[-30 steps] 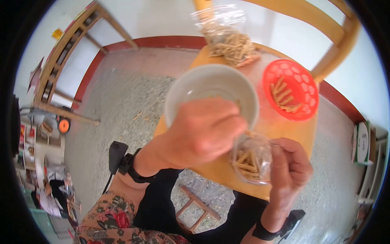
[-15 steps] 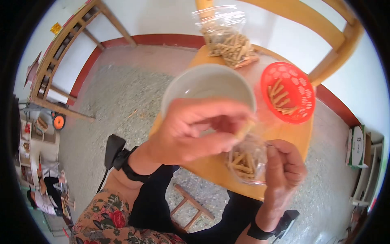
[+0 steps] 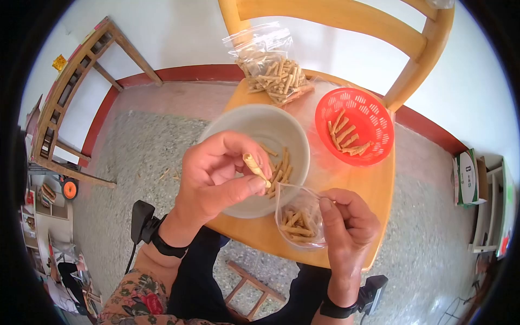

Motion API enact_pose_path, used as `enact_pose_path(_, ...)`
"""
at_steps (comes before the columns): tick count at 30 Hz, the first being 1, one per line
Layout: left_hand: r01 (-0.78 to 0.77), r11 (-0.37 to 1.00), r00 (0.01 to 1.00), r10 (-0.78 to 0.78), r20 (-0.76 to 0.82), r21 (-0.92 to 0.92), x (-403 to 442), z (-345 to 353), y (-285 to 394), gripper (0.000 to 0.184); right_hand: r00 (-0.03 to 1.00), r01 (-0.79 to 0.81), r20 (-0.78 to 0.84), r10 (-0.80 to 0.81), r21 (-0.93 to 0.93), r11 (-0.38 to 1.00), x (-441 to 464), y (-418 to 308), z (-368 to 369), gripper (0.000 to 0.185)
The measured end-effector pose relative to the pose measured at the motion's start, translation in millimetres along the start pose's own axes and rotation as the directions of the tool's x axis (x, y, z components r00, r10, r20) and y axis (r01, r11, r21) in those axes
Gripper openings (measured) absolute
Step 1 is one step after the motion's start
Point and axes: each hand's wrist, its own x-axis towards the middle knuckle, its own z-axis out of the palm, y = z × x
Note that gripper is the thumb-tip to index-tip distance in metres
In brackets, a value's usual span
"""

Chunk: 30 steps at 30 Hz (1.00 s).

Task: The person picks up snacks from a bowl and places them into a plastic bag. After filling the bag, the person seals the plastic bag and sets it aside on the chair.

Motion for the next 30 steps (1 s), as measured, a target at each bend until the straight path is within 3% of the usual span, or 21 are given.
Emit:
enact_pose_path(1,-0.08,0.988,0.997,0.08,0.008,0.13,-0.2,-0.6,-1.2,0.02,1.0,-0.005,0.007,0.005,0.013,1.0,0.4,0.1,0.3,0.006)
enact_pose_path(2,-0.075,0.989,0.997,0.074,0.013,0.125,-1.4,-0.4,1.0,0.02,1.0,-0.01,-0.001,0.01,0.011,1.0,1.4,-0.4,1.8,0.006)
enact_pose_path(4,-0.2,0.852,0.98,0.17,0.106,0.484,-3.4,7.6,7.1,0.021,1.0,-0.002,0.016,0.001,0.024,1.0,0.8,-1.8,2.1,0.006)
enact_pose_path(5,-0.194,0.86,0.981,0.16,0.111,0.471,-3.3,12.0,6.8,0.021,1.0,-0.012,0.004,0.011,0.016,1.0,0.9,-2.9,2.9,0.006)
enact_pose_path(8,-0.477,0.523,0.879,0.312,0.361,0.707,-1.7,19.3,0.8,0.022,0.998,0.04,0.038,-0.04,-0.01,0.999,0.3,-1.5,1.0,0.007)
enact_pose_path(13,-0.474,0.467,0.878,0.318,0.358,0.747,5.1,7.4,3.8,0.02,0.999,0.038,0.017,-0.039,0.042,0.998,0.7,-1.5,-3.8,0.007)
enact_pose_path(15,-0.323,0.525,0.933,0.314,0.173,0.787,9.3,-0.7,3.0,0.019,0.999,0.042,0.016,-0.043,0.041,0.998,0.7,-1.0,-5.9,0.008)
enact_pose_path(16,-0.321,0.524,0.934,0.315,0.171,0.789,13.2,-6.6,-4.4,0.019,0.999,0.045,0.004,-0.045,0.028,0.999,0.2,-0.8,-6.2,0.007)
enact_pose_path(19,-0.213,0.47,0.968,0.219,0.121,0.857,15.6,-25.1,-31.8,0.014,0.999,0.048,-0.011,-0.047,0.019,0.999,-0.4,-0.5,-7.0,0.007)
enact_pose_path(21,-0.214,0.198,0.973,-0.044,0.226,0.957,14.0,-29.9,-39.0,0.014,0.999,0.048,-0.02,-0.047,0.023,0.999,-0.3,-0.3,-8.3,0.007)
enact_pose_path(25,-0.28,0.198,0.932,-0.18,0.316,0.939,12.1,-23.9,-47.6,0.014,0.997,0.054,-0.054,-0.054,0.001,0.999,-0.5,-0.1,-10.1,0.007)
enact_pose_path(27,-0.295,0.266,0.883,-0.29,0.368,0.918,11.5,-18.2,-45.3,0.015,0.997,0.051,-0.064,-0.051,-0.003,0.999,-0.7,-0.1,-10.2,0.007)
enact_pose_path(30,-0.323,0.243,0.883,-0.271,0.383,0.915,10.3,-17.4,-46.0,0.016,0.993,0.078,-0.089,-0.08,-0.022,0.997,-0.4,0.0,-9.7,0.006)
